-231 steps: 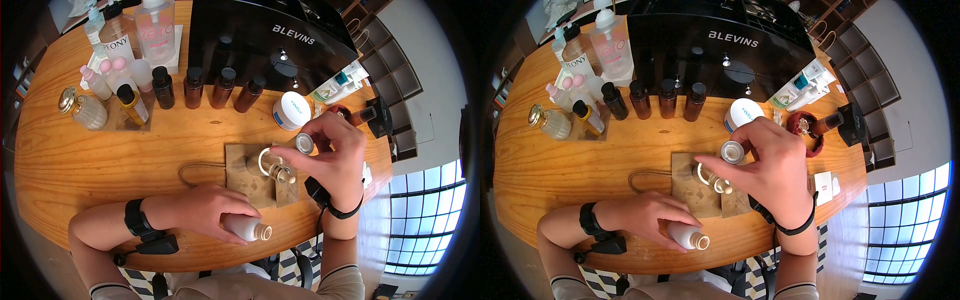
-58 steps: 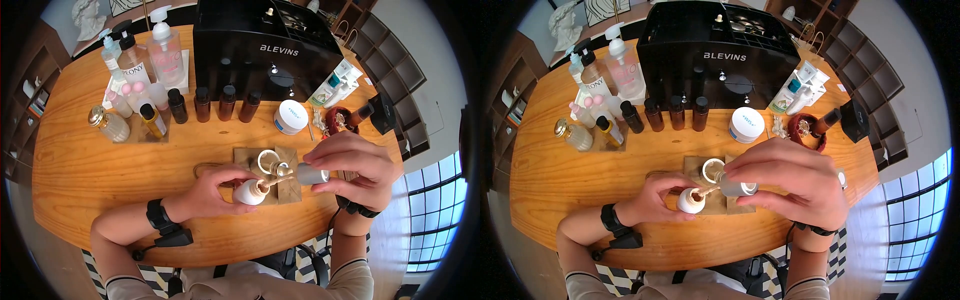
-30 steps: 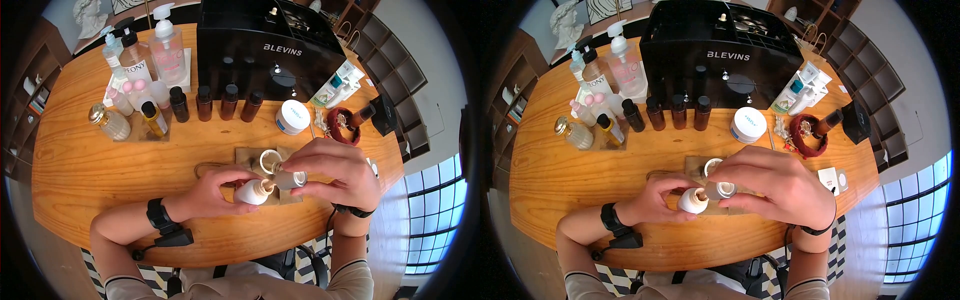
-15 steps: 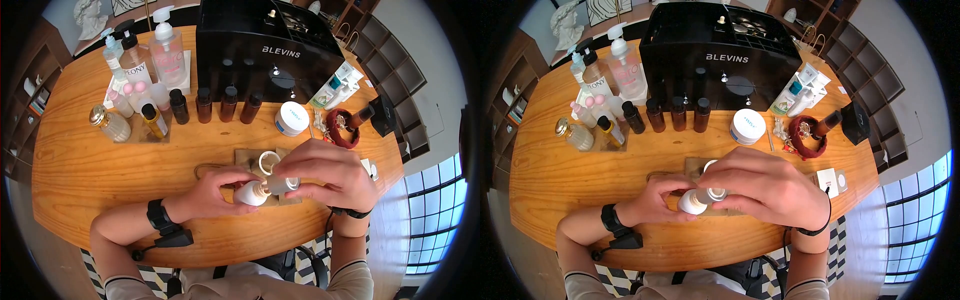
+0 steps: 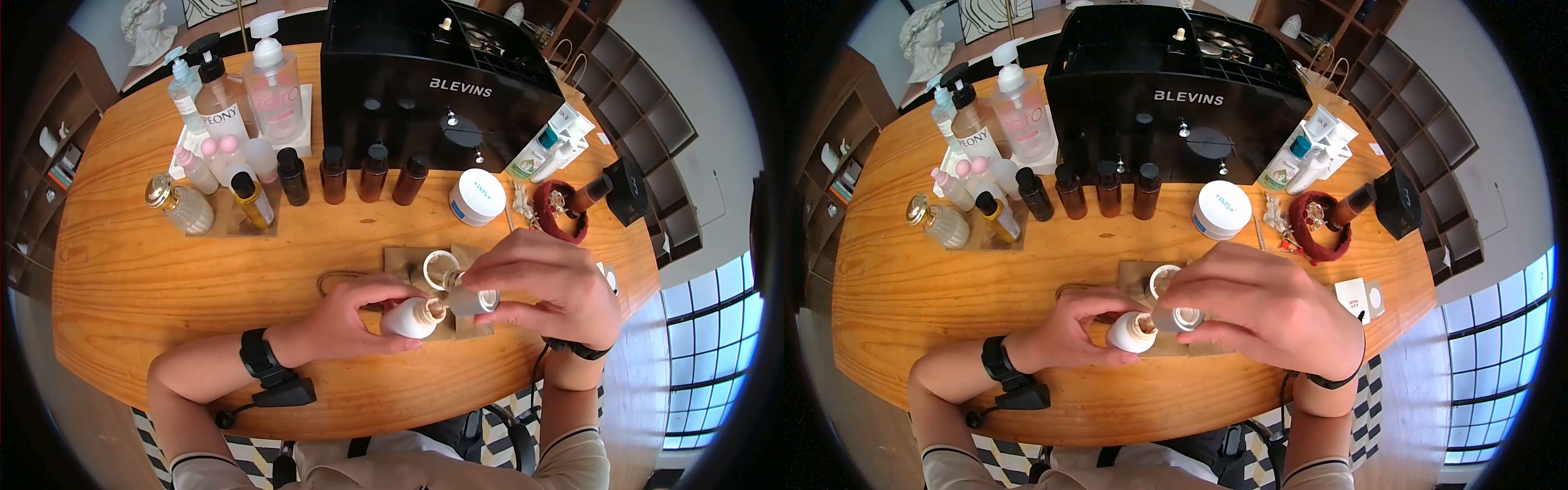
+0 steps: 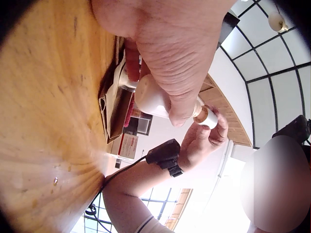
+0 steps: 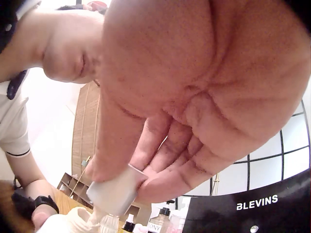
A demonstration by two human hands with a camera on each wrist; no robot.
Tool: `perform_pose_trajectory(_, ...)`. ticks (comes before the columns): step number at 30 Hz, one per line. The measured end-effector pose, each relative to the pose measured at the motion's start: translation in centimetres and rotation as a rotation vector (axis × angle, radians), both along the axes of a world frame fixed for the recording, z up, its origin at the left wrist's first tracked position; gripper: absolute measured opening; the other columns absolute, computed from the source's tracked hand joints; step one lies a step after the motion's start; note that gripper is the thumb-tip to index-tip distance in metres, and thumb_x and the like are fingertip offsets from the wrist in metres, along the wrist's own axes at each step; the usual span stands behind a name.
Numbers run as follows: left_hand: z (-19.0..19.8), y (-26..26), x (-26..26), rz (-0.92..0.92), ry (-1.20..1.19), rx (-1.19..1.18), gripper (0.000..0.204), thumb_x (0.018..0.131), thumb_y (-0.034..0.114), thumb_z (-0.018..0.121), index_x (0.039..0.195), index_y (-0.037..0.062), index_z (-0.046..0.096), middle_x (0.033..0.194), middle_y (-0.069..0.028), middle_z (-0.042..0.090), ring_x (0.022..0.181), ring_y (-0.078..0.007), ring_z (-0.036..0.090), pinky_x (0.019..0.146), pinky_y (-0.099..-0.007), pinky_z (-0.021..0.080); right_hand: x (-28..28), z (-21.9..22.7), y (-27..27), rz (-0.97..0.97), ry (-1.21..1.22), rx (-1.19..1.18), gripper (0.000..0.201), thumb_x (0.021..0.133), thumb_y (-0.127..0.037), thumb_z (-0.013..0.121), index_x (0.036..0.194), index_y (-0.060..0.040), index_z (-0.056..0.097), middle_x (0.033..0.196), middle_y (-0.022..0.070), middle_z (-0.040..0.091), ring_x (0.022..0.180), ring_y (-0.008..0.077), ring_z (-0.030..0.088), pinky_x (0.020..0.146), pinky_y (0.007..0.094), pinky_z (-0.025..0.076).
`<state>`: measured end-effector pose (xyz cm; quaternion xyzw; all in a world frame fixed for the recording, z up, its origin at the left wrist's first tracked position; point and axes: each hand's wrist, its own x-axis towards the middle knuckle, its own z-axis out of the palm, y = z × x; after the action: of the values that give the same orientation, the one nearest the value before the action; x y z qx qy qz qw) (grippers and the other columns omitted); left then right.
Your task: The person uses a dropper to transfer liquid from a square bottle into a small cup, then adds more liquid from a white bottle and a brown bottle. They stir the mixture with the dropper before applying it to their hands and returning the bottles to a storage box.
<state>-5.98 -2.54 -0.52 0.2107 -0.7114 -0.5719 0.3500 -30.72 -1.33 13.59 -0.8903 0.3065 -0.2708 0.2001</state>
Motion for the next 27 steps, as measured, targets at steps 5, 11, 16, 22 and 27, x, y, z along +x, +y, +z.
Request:
perform_pose_trajectory(5, -0.12, 0.21, -0.06, 0.001, 0.024, 0.043, 0.052, 0.078, 0.020, 0.087, 0.123, 0.0032, 0.068, 0.114, -0.0073, 0.068, 0.103, -0.0162, 0.064, 0.089, -0.0298, 0.053, 0.60, 0.06, 0.07, 0.045, -0.080, 0.004, 0.031, 0.077, -0.010, 0.081, 0.104, 0.0015, 0.072, 0.097, 0.0132, 0.070, 0.085, 0.0288, 0.067, 0.072, 0.0370, 0.055)
perform_pose_trajectory(11, -0.41, 0.16, -0.09, 0.007, 0.025, 0.060, 0.053, 0.077, 0.019, 0.088, 0.123, 0.0038, 0.067, 0.114, -0.0072, 0.068, 0.102, -0.0154, 0.064, 0.089, -0.0288, 0.053, 0.01, 0.34, -0.03, 0.080, 0.006, 0.036, 0.031, 0.074, -0.007, 0.083, 0.102, 0.0016, 0.073, 0.096, 0.0139, 0.070, 0.083, 0.0283, 0.067, 0.070, 0.0363, 0.055)
perform_pose_trajectory(16, -0.43, 0.23, -0.04, 0.014, 0.041, 0.084, 0.053, 0.077, 0.018, 0.088, 0.124, 0.0046, 0.067, 0.115, -0.0066, 0.067, 0.102, -0.0150, 0.064, 0.088, -0.0285, 0.053, 0.37, -0.08, -0.02, 0.012, -0.039, 0.028, 0.032, 0.073, -0.008, 0.085, 0.102, 0.0007, 0.073, 0.095, 0.0141, 0.070, 0.082, 0.0281, 0.069, 0.068, 0.0344, 0.056)
perform_pose_trajectory(22, -0.50, 0.20, -0.12, 0.018, 0.052, 0.050, 0.053, 0.076, 0.018, 0.088, 0.123, 0.0049, 0.068, 0.117, -0.0065, 0.067, 0.102, -0.0149, 0.064, 0.087, -0.0283, 0.053, 0.54, -0.01, 0.05, 0.021, -0.009, 0.066, 0.032, 0.074, -0.009, 0.084, 0.102, 0.0004, 0.073, 0.097, 0.0147, 0.071, 0.082, 0.0285, 0.069, 0.069, 0.0338, 0.056)
perform_pose_trajectory(27, 0.23, 0.30, 0.08, 0.014, 0.024, 0.072, 0.052, 0.076, 0.018, 0.088, 0.122, 0.0052, 0.068, 0.118, -0.0063, 0.067, 0.104, -0.0153, 0.064, 0.090, -0.0288, 0.053, 0.61, -0.57, -0.40, 0.012, -0.037, 0.054, 0.030, 0.076, -0.010, 0.082, 0.102, 0.0004, 0.073, 0.098, 0.0142, 0.071, 0.083, 0.0290, 0.069, 0.071, 0.0347, 0.056)
